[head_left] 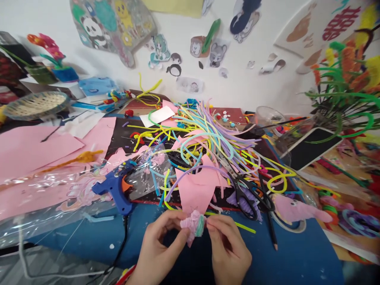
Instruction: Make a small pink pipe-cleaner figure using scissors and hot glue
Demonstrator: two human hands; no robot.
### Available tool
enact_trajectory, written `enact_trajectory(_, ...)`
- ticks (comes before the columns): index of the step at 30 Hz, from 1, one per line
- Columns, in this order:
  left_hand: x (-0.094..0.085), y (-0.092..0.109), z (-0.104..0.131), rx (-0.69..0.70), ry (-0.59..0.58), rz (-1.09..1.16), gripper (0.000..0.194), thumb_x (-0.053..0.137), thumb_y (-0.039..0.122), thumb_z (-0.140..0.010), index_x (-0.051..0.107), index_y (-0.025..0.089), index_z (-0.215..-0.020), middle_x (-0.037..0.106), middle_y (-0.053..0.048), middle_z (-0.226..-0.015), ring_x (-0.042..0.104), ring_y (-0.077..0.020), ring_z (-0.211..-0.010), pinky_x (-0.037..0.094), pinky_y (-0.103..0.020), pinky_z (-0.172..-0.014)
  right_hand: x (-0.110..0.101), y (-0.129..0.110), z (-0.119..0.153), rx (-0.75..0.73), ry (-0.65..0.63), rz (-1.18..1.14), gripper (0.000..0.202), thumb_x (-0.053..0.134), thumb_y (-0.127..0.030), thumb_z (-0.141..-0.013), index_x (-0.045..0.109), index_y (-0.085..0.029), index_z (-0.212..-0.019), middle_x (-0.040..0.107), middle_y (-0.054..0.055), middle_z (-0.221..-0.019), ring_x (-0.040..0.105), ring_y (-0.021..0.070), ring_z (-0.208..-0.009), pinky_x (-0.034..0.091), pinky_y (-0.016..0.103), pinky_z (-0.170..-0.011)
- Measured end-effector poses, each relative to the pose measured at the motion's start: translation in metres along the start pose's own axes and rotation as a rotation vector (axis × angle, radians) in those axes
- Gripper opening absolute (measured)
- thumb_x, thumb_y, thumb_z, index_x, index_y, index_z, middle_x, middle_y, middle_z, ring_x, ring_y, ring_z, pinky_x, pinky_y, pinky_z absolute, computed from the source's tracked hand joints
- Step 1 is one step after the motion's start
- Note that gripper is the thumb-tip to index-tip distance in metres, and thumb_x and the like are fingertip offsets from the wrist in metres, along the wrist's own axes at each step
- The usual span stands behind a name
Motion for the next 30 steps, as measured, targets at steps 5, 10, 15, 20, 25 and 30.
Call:
enact_trajectory(5, -0.0012, 0.0019, 0.0014, 0.046, -0.001, -0.060, 0.014, 0.063, 0.013, -0.081, 0.065, 0.021, -0.093, 0.070, 0.002, -0.070, 0.066, -0.0103, -0.062, 0.054, -0.015, -0.062, 0.0018, -0.0016, -0.0006, -0.003, -0.031, 0.004, 0.017, 0.064, -0.007, -0.081, 0.070, -0.022, -0.084, 0.066, -0.001, -0.080, 0.063, 0.0112, -0.071, 0.050, 0.018, -0.055)
enact_trajectory(10, -0.0031, 0.0019, 0.0017, 0.076, 0.002, -0.112, 0.015, 0.063, 0.013, -0.081, 0.066, 0.021, -0.093, 0.073, 0.001, -0.074, 0.067, -0.0107, -0.064, 0.054, -0.015, -0.062, 0.0028, -0.0021, -0.0004, -0.007, -0.073, 0.024, 0.018, 0.063, -0.007, -0.082, 0.071, -0.022, -0.087, 0.065, -0.001, -0.081, 0.064, 0.0112, -0.073, 0.052, 0.019, -0.060)
enact_trajectory(15, -0.0026, 0.0037, 0.0011, 0.076, 0.002, -0.118, 0.013, 0.063, 0.014, -0.081, 0.066, 0.020, -0.093, 0.071, 0.002, -0.068, 0.067, -0.0112, -0.062, 0.054, -0.016, -0.061, 0.0018, -0.0020, -0.0014, -0.018, -0.096, 0.083, 0.019, 0.062, -0.010, -0.083, 0.072, -0.023, -0.093, 0.067, 0.000, -0.084, 0.065, 0.0122, -0.074, 0.053, 0.019, -0.059)
enact_trajectory(20, -0.0025, 0.0039, 0.0015, 0.068, 0.011, -0.087, 0.012, 0.064, 0.014, -0.081, 0.066, 0.019, -0.092, 0.071, 0.001, -0.069, 0.067, -0.0116, -0.061, 0.054, -0.016, -0.060, 0.0010, -0.0051, -0.0006, -0.070, -0.052, 0.037, 0.024, 0.062, -0.006, -0.080, 0.070, -0.022, -0.096, 0.067, 0.002, -0.086, 0.065, 0.0146, -0.077, 0.055, 0.023, -0.061)
enact_trajectory(25, -0.0041, 0.0014, 0.0013, 0.067, 0.035, -0.083, 0.013, 0.065, 0.013, -0.080, 0.067, 0.019, -0.091, 0.072, 0.000, -0.071, 0.067, -0.0125, -0.061, 0.055, -0.017, -0.060, 0.0031, -0.0099, 0.0019, -0.187, -0.059, -0.010, 0.029, 0.059, -0.002, -0.079, 0.069, -0.021, -0.097, 0.065, 0.003, -0.090, 0.064, 0.0152, -0.079, 0.056, 0.027, -0.065)
enact_trajectory(30, -0.0056, 0.0003, 0.0030, 0.076, 0.044, -0.117, 0.013, 0.065, 0.014, -0.080, 0.068, 0.020, -0.092, 0.072, -0.001, -0.073, 0.067, -0.0131, -0.064, 0.055, -0.018, -0.061, 0.0048, -0.0100, 0.0022, -0.203, -0.081, 0.052, 0.031, 0.058, 0.000, -0.079, 0.068, -0.021, -0.100, 0.064, 0.004, -0.091, 0.063, 0.0153, -0.081, 0.055, 0.027, -0.067)
Point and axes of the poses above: each hand's wrist, its own z-axis away from the middle knuckle, its own x-axis out of the palm, y = z × x, the point moved 5 cm from there along -z, towards the middle knuckle
